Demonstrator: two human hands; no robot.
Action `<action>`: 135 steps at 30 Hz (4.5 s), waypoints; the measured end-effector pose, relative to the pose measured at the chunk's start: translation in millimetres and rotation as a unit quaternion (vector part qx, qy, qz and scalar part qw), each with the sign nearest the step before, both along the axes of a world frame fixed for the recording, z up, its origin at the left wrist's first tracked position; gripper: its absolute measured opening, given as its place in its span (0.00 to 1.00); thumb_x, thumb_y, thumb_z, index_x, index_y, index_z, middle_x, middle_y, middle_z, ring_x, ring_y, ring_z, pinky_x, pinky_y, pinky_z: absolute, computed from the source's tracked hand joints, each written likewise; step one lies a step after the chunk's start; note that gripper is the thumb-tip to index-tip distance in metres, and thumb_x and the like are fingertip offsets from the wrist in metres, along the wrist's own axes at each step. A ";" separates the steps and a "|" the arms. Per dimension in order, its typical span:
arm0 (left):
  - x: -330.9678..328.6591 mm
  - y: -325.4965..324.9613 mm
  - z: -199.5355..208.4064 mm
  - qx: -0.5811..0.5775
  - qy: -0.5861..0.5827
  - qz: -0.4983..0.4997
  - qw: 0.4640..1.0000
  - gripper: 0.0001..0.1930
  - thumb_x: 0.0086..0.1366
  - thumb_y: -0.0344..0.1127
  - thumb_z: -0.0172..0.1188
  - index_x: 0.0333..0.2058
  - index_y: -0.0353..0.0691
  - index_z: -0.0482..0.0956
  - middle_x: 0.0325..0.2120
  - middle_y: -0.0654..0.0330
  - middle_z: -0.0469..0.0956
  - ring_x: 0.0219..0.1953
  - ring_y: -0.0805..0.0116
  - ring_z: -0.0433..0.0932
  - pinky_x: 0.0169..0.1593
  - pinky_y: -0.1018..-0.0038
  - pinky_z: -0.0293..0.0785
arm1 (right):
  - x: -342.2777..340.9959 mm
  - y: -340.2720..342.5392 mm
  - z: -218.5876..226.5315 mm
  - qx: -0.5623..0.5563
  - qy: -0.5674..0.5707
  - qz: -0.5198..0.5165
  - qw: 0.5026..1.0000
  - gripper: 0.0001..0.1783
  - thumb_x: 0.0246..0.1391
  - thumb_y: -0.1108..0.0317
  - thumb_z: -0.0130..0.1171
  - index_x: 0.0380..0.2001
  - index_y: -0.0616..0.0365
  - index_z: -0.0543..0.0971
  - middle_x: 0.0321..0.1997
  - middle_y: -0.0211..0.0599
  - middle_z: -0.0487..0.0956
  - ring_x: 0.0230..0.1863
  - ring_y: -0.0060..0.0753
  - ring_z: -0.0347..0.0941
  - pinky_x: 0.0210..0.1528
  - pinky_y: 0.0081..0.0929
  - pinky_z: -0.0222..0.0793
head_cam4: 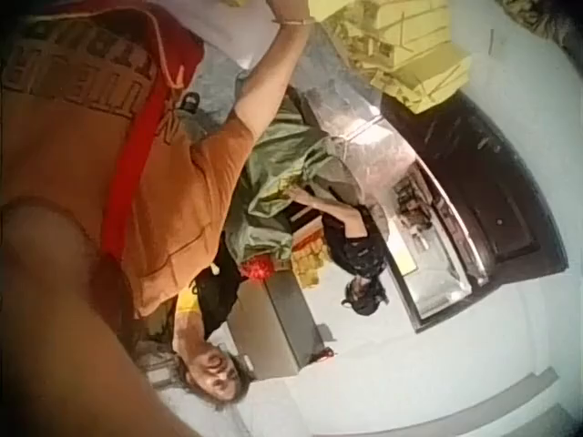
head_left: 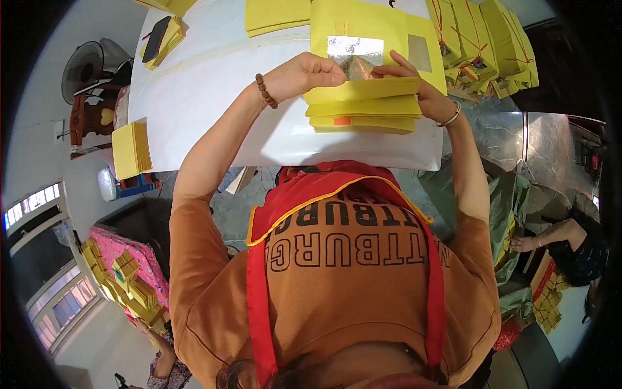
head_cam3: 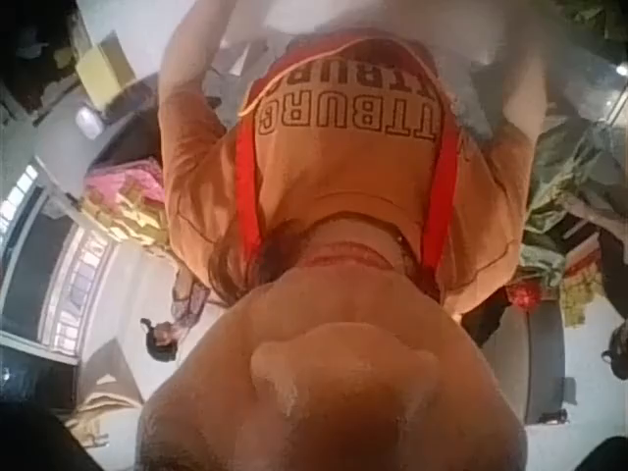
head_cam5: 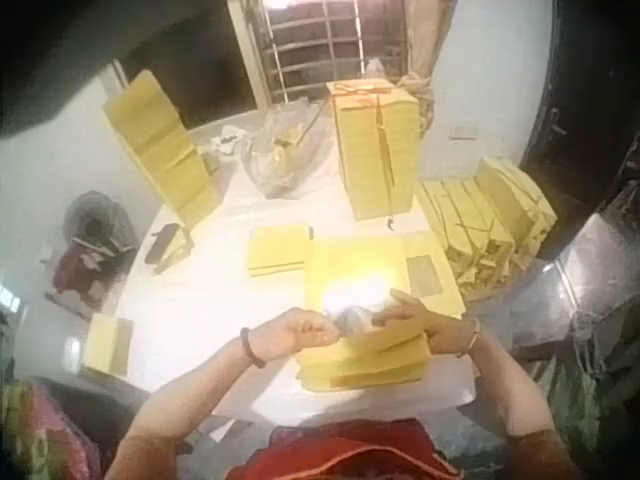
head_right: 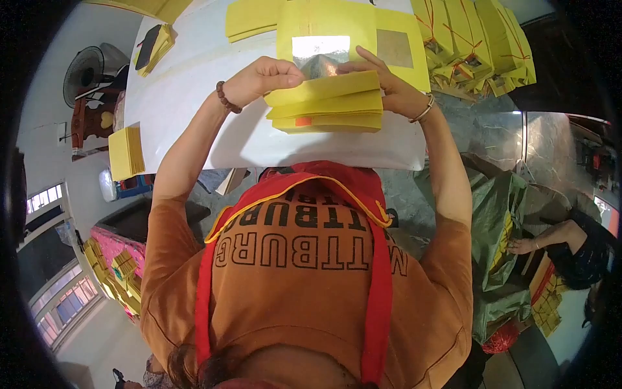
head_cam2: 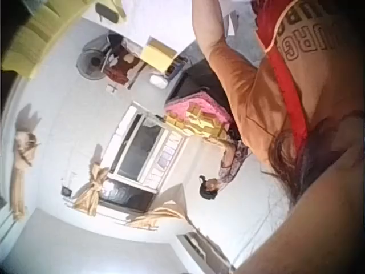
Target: Folding and stacking sheets of yellow paper with metallic foil squares.
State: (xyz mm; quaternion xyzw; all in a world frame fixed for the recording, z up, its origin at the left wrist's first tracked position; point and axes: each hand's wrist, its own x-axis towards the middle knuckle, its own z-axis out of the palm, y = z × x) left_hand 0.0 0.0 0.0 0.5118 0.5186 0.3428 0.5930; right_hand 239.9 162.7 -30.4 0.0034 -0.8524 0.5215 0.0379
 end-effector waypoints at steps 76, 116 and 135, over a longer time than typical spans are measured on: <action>-94.6 -176.5 -121.1 0.099 0.280 0.375 0.878 0.10 0.56 0.34 0.52 0.35 0.36 0.74 0.25 0.50 0.71 0.30 0.53 0.71 0.35 0.63 0.66 | -153.6 -229.6 -103.5 0.001 -0.068 -0.453 0.889 0.34 0.50 0.68 0.56 0.58 0.58 0.54 0.29 0.40 0.75 0.30 0.28 0.71 0.33 0.22 0.66; -99.3 -157.6 -115.5 0.083 0.538 0.355 0.760 0.24 0.54 0.37 0.57 0.49 0.43 0.63 0.38 0.50 0.74 0.39 0.51 0.74 0.36 0.58 0.68 | -165.4 -232.2 -118.6 0.158 -0.034 -0.492 0.855 0.11 0.44 0.68 0.56 0.34 0.55 0.74 0.34 0.37 0.76 0.32 0.41 0.72 0.33 0.36 0.62; -62.6 -144.3 -151.3 0.193 0.562 0.031 0.804 0.26 0.56 0.42 0.49 0.54 0.42 0.64 0.56 0.55 0.59 0.60 0.55 0.52 0.61 0.57 0.45 | -196.6 -228.0 -96.4 0.321 0.025 -0.282 0.904 0.30 0.54 0.50 0.43 0.56 0.55 0.60 0.60 0.47 0.59 0.62 0.47 0.51 0.61 0.51 0.41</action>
